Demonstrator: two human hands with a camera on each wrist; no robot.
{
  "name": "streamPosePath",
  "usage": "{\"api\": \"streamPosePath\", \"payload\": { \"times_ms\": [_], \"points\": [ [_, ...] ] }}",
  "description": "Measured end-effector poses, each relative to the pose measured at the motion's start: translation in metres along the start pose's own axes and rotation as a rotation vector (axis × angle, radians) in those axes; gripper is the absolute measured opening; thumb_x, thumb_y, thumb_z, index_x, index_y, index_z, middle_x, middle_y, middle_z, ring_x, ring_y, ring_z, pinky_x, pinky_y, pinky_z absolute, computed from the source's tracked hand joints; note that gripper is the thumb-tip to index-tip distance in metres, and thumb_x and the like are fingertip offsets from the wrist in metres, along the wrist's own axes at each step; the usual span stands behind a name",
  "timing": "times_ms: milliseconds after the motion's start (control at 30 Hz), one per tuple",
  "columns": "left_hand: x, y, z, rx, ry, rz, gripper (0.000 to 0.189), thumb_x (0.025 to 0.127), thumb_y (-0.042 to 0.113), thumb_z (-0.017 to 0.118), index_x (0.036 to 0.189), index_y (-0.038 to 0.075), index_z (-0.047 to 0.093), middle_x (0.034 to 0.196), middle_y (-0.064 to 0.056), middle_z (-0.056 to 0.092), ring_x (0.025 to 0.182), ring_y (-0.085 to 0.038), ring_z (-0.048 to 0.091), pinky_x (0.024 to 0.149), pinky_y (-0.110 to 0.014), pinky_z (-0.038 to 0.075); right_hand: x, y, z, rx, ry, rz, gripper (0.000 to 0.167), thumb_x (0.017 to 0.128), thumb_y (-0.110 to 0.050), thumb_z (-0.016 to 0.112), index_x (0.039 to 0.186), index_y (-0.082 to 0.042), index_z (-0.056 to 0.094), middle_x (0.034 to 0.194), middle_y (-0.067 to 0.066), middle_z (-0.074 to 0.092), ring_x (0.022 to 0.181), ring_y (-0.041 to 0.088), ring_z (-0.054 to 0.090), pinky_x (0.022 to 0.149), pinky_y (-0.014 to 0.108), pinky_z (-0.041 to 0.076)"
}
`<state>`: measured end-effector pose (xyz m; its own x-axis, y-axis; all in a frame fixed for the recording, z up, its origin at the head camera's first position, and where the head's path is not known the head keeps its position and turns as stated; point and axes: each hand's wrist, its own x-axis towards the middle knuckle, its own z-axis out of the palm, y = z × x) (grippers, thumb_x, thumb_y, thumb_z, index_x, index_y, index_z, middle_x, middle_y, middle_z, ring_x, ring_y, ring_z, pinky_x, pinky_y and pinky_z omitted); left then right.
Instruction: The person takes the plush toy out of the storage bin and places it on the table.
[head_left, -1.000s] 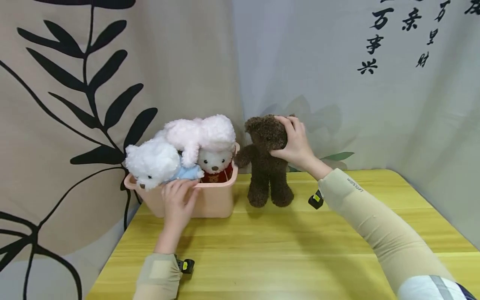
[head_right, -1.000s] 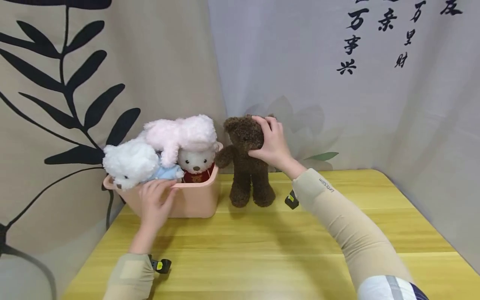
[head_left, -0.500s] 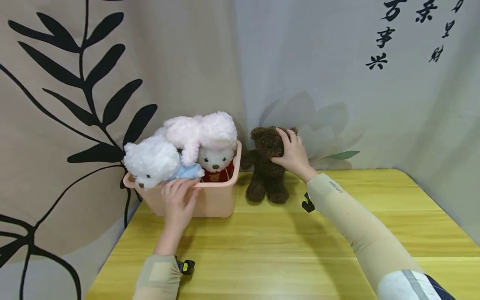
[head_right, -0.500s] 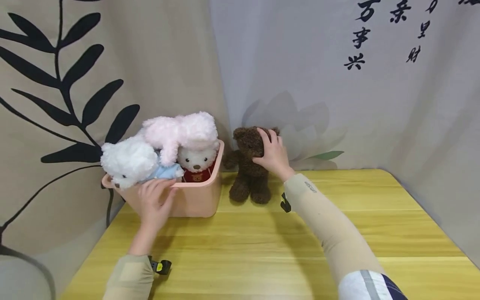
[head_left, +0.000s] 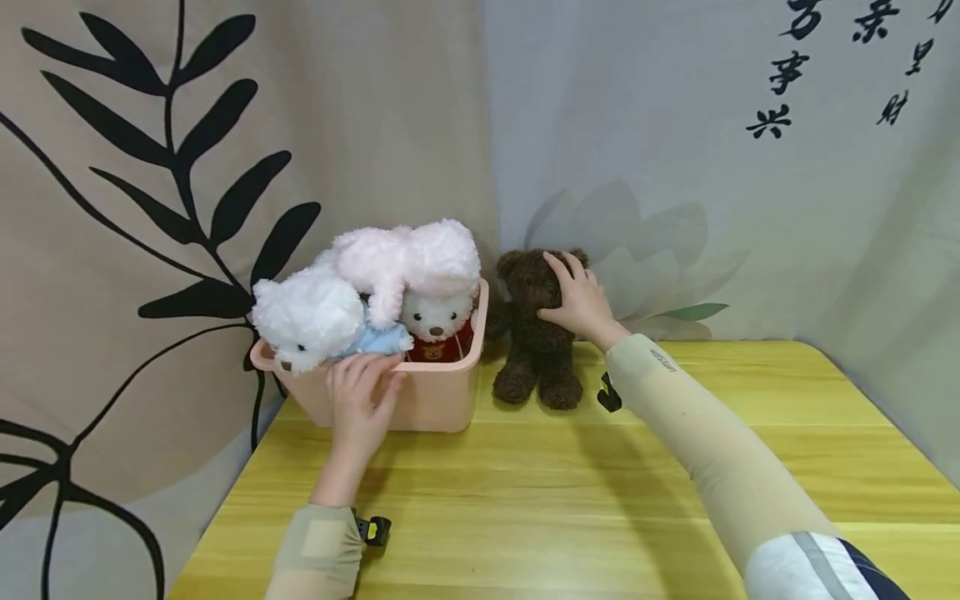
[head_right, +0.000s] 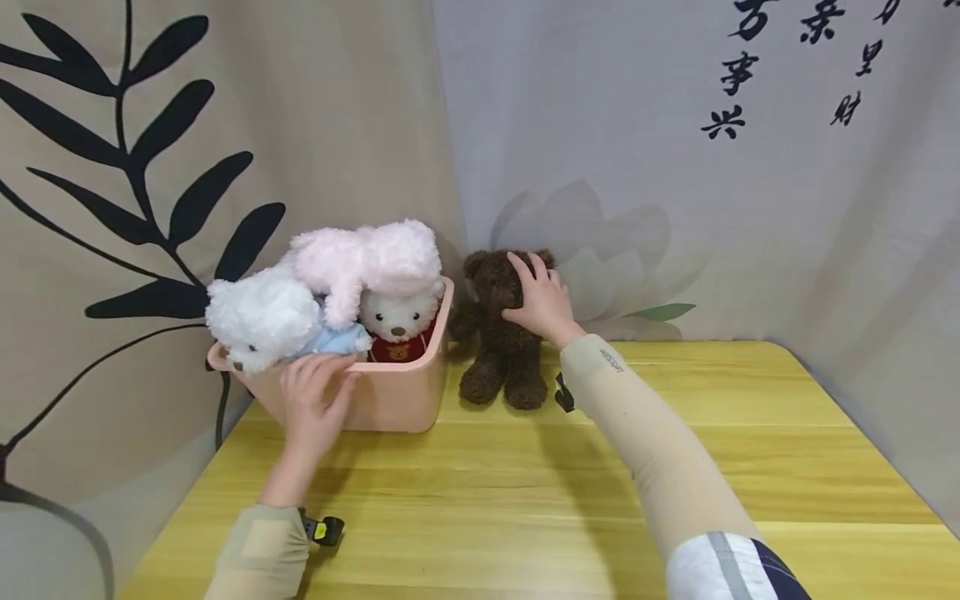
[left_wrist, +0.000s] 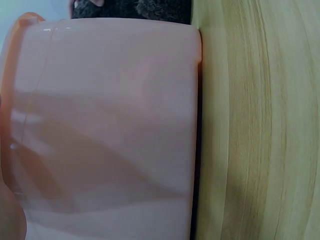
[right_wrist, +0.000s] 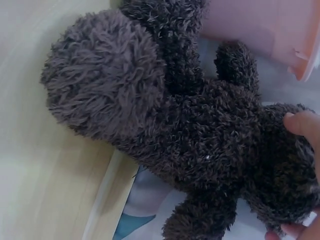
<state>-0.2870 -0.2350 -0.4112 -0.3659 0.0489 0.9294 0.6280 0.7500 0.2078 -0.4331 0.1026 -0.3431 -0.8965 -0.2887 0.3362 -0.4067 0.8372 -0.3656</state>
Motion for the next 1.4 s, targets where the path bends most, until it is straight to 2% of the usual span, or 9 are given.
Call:
{"api": "streamPosePath", "payload": {
  "times_ms": [233,333,500,700,900,1033,1133,1267,1400],
  "points": [
    [0.002,-0.001,-0.003,0.005,0.0,-0.005,0.032,0.094,0.035,0.061,0.101,0.006,0.071,0.099,-0.01,0.066,0.097,-0.037,0.052,0.089,-0.052,0.031,-0.003,-0.001,-0.006,0.034,0.023,-0.01,0.095,0.083,-0.034,0.076,0.155,-0.03,0.015,0.16,0.01,0.009,0.14,0.044,0.018,0.101,0.068,0.023],
    [0.002,-0.001,-0.005,0.013,0.003,-0.005,0.031,0.094,0.035,0.062,0.101,0.006,0.071,0.1,-0.01,0.067,0.097,-0.037,0.052,0.089,-0.052,0.031,0.0,-0.011,-0.01,0.036,0.079,-0.027,0.092,0.083,-0.037,0.075,0.155,-0.029,0.018,0.159,0.013,0.01,0.14,0.042,0.017,0.101,0.067,0.023],
    [0.002,-0.003,-0.008,0.022,0.007,-0.004,0.027,0.092,0.031,0.064,0.101,0.006,0.071,0.1,-0.01,0.066,0.097,-0.037,0.052,0.09,-0.053,0.03,0.012,-0.05,-0.014,0.181,0.193,-0.204,0.104,0.076,-0.044,0.08,0.156,-0.024,0.016,0.159,0.008,0.012,0.143,0.033,0.016,0.107,0.063,0.018],
    [-0.002,-0.002,-0.007,0.013,-0.018,-0.007,0.022,0.088,0.024,0.068,0.103,0.008,0.07,0.101,-0.009,0.066,0.099,-0.036,0.052,0.091,-0.053,0.031,0.028,-0.1,-0.007,0.355,0.115,-0.404,0.125,0.064,-0.042,0.089,0.157,-0.021,0.008,0.162,-0.003,0.006,0.146,0.016,0.006,0.113,0.051,0.017],
    [-0.003,0.001,-0.001,-0.007,-0.011,0.001,0.023,0.09,0.026,0.067,0.104,0.009,0.071,0.101,-0.008,0.066,0.099,-0.035,0.052,0.091,-0.052,0.031,0.042,-0.127,0.0,0.37,-0.028,-0.367,0.13,0.061,-0.038,0.092,0.157,-0.027,0.003,0.162,-0.003,0.005,0.146,0.016,0.006,0.113,0.05,0.019],
    [-0.002,0.001,0.002,-0.007,-0.004,0.006,0.025,0.092,0.03,0.065,0.103,0.009,0.071,0.101,-0.008,0.066,0.098,-0.035,0.052,0.091,-0.052,0.031,0.046,-0.135,0.001,0.343,-0.055,-0.306,0.135,0.059,-0.036,0.093,0.155,-0.038,-0.002,0.161,0.004,0.008,0.145,0.024,0.014,0.11,0.05,0.025],
    [-0.002,0.001,0.001,-0.003,0.003,0.003,0.025,0.092,0.031,0.064,0.103,0.009,0.071,0.101,-0.008,0.066,0.098,-0.035,0.052,0.09,-0.052,0.031,0.047,-0.139,0.001,0.285,-0.033,-0.288,0.13,0.062,-0.035,0.092,0.154,-0.041,0.0,0.158,0.008,0.018,0.141,0.028,0.026,0.107,0.048,0.032],
    [-0.002,0.001,-0.001,0.005,0.004,-0.003,0.024,0.091,0.029,0.065,0.102,0.009,0.071,0.101,-0.008,0.066,0.097,-0.034,0.052,0.089,-0.052,0.031,0.046,-0.146,-0.003,0.228,0.02,-0.314,0.114,0.068,-0.031,0.088,0.155,-0.032,0.014,0.152,0.011,0.03,0.134,0.029,0.038,0.101,0.047,0.04],
    [-0.003,0.003,-0.003,0.011,-0.003,-0.01,0.023,0.089,0.027,0.067,0.103,0.009,0.07,0.101,-0.008,0.066,0.098,-0.034,0.052,0.091,-0.051,0.031,0.046,-0.155,-0.013,0.288,0.133,-0.366,0.099,0.069,-0.025,0.086,0.151,-0.023,0.031,0.145,0.009,0.039,0.128,0.027,0.044,0.1,0.045,0.04]
  ]
}}
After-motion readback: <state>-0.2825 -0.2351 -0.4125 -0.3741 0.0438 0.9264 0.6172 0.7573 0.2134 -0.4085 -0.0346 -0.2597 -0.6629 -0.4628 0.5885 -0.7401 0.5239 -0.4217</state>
